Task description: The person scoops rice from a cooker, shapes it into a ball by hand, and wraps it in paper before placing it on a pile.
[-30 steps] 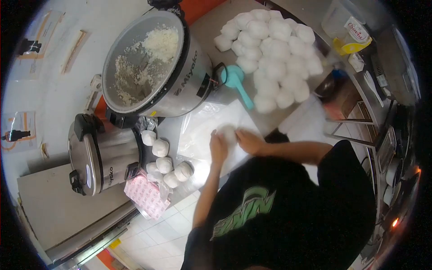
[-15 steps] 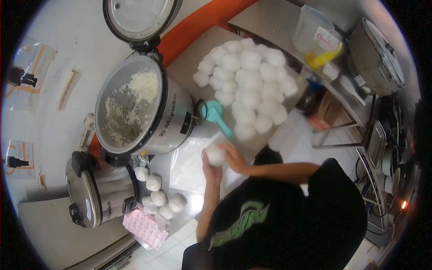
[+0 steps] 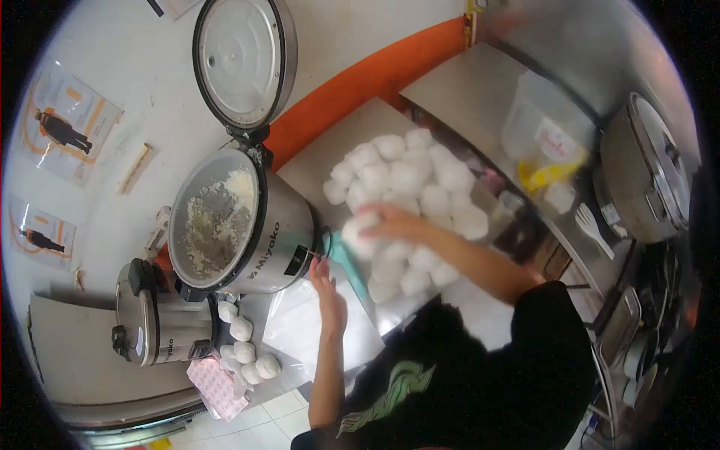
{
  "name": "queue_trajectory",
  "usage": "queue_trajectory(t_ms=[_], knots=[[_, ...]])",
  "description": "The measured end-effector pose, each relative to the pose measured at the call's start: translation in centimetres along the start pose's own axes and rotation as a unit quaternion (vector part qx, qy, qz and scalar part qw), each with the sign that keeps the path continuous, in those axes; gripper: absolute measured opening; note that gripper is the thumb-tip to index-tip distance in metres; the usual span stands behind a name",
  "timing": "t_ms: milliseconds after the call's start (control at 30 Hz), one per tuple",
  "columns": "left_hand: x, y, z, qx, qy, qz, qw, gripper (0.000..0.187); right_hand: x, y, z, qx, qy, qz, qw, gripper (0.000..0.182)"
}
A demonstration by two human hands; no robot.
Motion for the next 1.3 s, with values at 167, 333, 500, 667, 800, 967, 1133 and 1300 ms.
queue_trajectory(t_ms=[167, 333, 500, 667, 800, 967, 1133, 1300], knots=[[-2.6, 3.6, -4.4, 0.085, -0.074, -0.043, 0.993, 0.053, -1.6, -9.0, -17.7, 0.234, 0.211, 0.015, 0.949, 0.084], [-6.5, 7.9, -9.0, 0.177, -0.099, -0.101, 0.974, 0.048, 4.6, -14.7, -21.7, 0.152, 0.314, 0.129, 0.928, 0.097], [-8.2, 10.7, -17.0, 0.236, -0.156, -0.092, 0.955, 0.047, 7.9, -17.7, -23.2, 0.151, 0.509, 0.164, 0.831, 0.091], [-6.9, 10.5, -21.3, 0.067, -0.408, 0.046, 0.909, 0.049, -0.4, -10.9, -13.3, 0.304, 0.55, -0.046, 0.777, 0.069], [-5.5, 9.2, -19.6, -0.02, -0.633, 0.014, 0.774, 0.077, 1.0, -4.2, 6.4, 0.154, 0.498, -0.165, 0.837, 0.057], [-5.9, 5.8, -24.9, 0.031, -0.665, 0.004, 0.746, 0.087, 13.7, -5.6, 15.3, 0.076, 0.522, 0.042, 0.849, 0.079], [-3.4, 4.3, -28.3, 0.076, -0.558, 0.03, 0.826, 0.083, 8.0, -4.8, 12.3, -0.11, 0.504, 0.004, 0.857, 0.086], [6.6, 2.2, -32.5, 0.219, -0.378, 0.172, 0.883, 0.075, -17.4, -3.3, 10.9, -0.152, 0.446, -0.015, 0.882, 0.078]])
Point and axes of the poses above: each hand's wrist, its own y-axis away from the middle knuckle, its own z-axis out of the palm, x = y × z, the point moved 6 cm from there along -y, towards the middle knuckle, and after that the axes turned 11 degrees about y, right-handed, at the moved point
